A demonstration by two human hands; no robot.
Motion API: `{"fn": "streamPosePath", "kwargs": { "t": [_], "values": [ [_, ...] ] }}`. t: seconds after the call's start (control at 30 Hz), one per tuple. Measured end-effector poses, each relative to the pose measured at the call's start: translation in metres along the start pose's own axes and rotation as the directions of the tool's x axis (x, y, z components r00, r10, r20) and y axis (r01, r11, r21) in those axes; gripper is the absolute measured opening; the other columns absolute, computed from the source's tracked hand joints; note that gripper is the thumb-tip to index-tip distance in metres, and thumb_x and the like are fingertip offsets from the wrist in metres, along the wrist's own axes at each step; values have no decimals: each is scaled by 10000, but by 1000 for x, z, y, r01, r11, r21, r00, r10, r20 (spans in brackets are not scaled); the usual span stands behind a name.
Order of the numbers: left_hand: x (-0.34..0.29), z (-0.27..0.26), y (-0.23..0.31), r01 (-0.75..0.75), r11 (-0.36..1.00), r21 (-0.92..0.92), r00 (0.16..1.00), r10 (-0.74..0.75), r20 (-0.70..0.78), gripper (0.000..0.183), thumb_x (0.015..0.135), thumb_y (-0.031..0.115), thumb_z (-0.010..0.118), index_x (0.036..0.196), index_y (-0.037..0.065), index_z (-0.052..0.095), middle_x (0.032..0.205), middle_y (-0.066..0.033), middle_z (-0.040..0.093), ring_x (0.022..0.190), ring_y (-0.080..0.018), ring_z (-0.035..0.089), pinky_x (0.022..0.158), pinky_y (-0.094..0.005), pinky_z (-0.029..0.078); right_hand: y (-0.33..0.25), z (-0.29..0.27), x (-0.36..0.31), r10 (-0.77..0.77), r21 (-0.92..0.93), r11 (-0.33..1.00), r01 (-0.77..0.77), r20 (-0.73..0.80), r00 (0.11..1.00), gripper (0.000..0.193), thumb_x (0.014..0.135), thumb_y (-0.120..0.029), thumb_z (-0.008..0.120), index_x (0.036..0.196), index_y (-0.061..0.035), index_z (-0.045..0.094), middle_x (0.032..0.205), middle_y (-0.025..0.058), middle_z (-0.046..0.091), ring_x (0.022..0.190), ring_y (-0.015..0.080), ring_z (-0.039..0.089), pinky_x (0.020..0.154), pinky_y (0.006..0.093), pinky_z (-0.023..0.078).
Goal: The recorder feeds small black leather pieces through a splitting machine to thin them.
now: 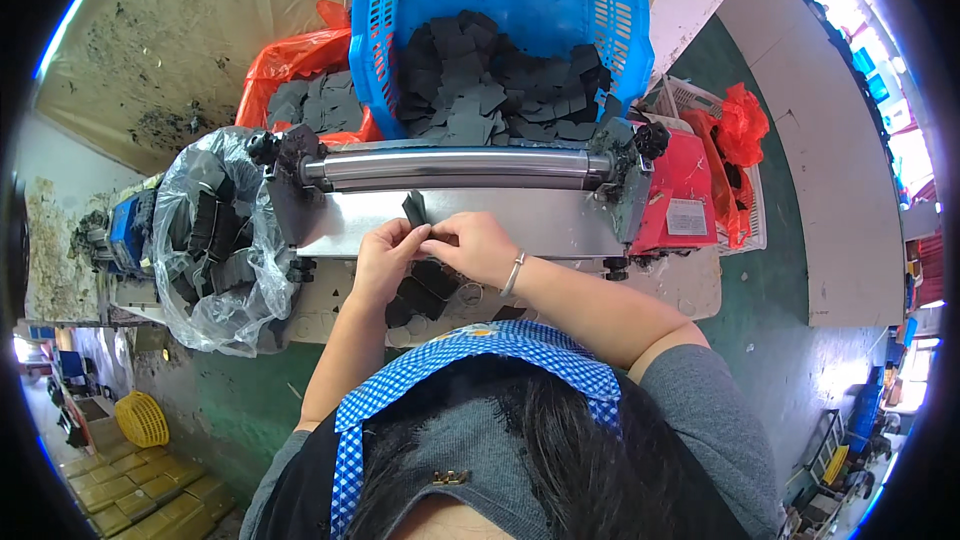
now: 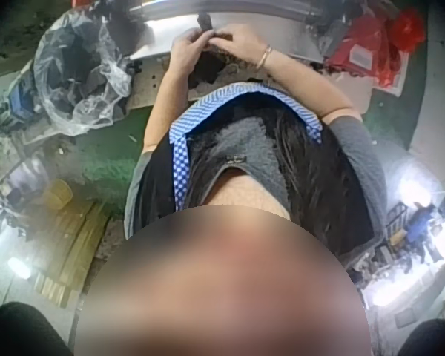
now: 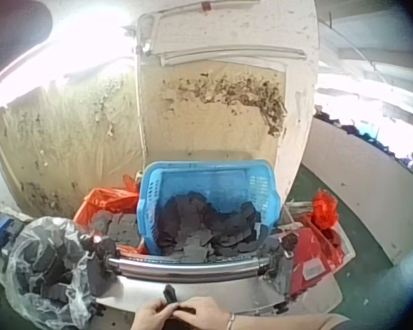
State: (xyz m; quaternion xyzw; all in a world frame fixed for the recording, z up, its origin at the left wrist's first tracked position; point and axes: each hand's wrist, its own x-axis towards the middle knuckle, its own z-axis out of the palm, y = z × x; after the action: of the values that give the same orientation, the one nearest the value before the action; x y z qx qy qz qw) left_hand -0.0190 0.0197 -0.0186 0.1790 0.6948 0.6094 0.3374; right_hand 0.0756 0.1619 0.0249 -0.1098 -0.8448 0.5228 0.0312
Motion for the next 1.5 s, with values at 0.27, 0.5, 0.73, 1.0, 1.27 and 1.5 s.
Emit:
{"fn": "streamPosePath", "kwargs": {
  "t": [0.27,0.5,0.73,1.0,1.27,1.5],
  "values": [
    [-3,1,3,21,967,-252,997,0,81,167,873,170,619,826,22,557,724,-11,580,656,-57,547,596,-210,483,15,-1,3,-139,-6,990,139,31,990,198,803,-194,662,882,-14,685,739,92,652,640,137,617,594,270,486],
    [-11,5,5,101,874,-475,992,-54,113,122,884,142,594,855,29,560,757,-19,597,657,-73,576,640,-212,502,14,-7,3,366,595,652,-469,295,883,137,839,-134,636,884,-6,654,794,62,649,687,113,617,647,219,505],
    [-12,6,2,62,988,-144,998,-60,17,72,873,88,579,860,17,577,763,-23,608,646,-74,580,595,-200,486,21,-1,0,402,633,565,-530,350,846,147,819,-146,656,889,-23,617,815,70,647,711,133,626,631,244,518],
    [-16,5,7,-5,974,-225,994,-20,-110,88,783,56,572,802,-26,597,707,-29,599,607,-72,560,555,-222,502,12,-3,5,551,711,353,-607,366,750,136,847,-124,601,912,-4,594,904,121,637,729,209,655,606,282,542],
    [-18,5,11,42,969,-242,994,-66,-89,97,818,98,620,786,7,607,706,-5,597,600,-63,557,550,-191,473,14,4,2,247,417,849,-323,227,942,190,870,-164,598,953,6,587,828,103,649,682,155,648,577,229,496],
    [-17,-3,7,65,974,-217,993,-86,-86,190,831,192,677,760,31,605,679,-2,592,564,-63,555,532,-182,452,51,-22,24,657,757,451,-473,77,750,234,917,-187,526,956,42,562,807,133,642,658,193,656,533,246,529]
  ]
}}
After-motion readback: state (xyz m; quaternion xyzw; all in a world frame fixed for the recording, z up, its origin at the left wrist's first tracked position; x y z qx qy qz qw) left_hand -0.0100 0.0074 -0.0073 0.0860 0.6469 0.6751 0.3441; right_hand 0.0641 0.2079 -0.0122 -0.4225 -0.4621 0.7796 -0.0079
